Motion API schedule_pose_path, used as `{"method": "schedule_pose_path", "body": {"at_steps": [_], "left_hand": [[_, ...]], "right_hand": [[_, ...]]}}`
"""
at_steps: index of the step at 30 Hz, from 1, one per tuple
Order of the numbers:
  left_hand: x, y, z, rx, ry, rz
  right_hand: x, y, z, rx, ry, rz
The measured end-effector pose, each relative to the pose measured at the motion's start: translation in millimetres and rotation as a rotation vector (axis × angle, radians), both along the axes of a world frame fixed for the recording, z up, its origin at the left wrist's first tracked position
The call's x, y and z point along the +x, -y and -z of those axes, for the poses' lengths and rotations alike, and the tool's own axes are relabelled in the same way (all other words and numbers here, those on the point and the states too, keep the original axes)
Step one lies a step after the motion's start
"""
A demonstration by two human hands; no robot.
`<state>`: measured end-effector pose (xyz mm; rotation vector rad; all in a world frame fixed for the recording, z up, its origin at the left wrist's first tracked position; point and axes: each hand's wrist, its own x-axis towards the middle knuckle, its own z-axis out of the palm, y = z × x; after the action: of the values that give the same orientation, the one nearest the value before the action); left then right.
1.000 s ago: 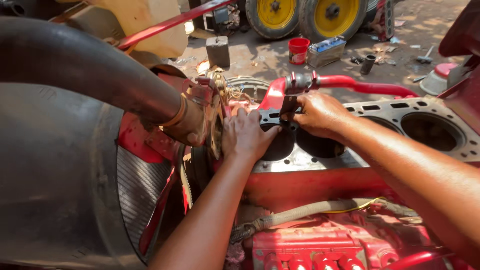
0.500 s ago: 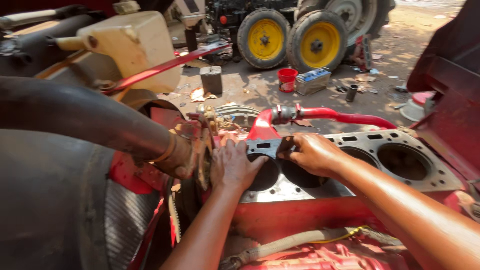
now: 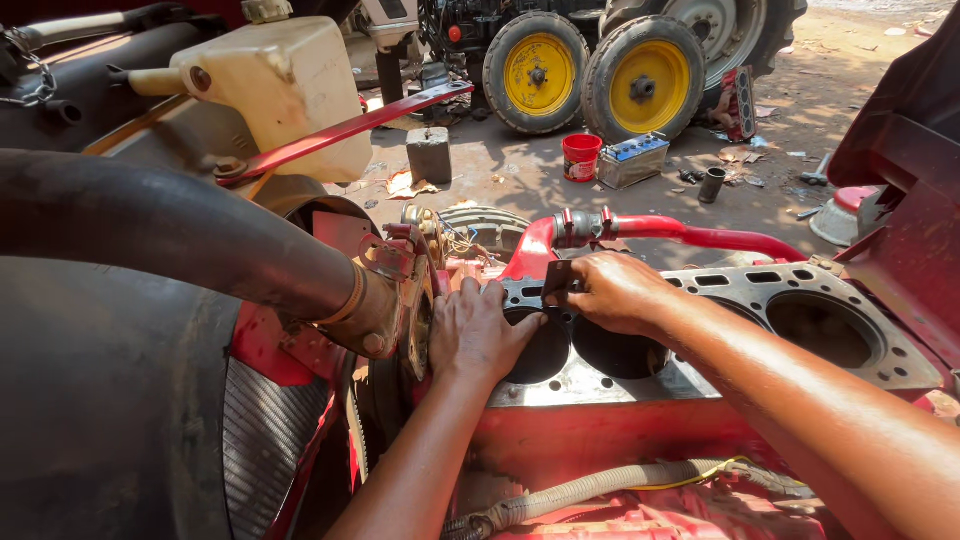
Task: The person uses a scraper to clean the surface of a red engine block, focusing on the cylinder head area. They repeatedly scrape and wipe the metal surface to remove residue or debris.
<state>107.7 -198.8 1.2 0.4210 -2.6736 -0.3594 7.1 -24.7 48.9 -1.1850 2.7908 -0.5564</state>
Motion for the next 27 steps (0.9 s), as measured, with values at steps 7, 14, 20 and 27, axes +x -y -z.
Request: {"method": "schedule_pose_path", "body": {"at_steps": [7, 14, 20, 27], "left_hand": [[0, -1, -2, 0.011, 0.058, 0.003], [1, 0, -5, 0.023, -0.002, 0.003], [2, -2, -4, 0.027, 0.061, 0.001], [1, -1, -5, 0.041, 0.026, -0.016]], "right_hand": [[-3, 0, 2, 0.006, -0.036, -0.065], [2, 1, -2, -0.023, -0.013, -0.074], [1, 3, 0, 0.01, 0.013, -0.009], [-4, 10, 6, -0.087, -0.073, -0.1]]}}
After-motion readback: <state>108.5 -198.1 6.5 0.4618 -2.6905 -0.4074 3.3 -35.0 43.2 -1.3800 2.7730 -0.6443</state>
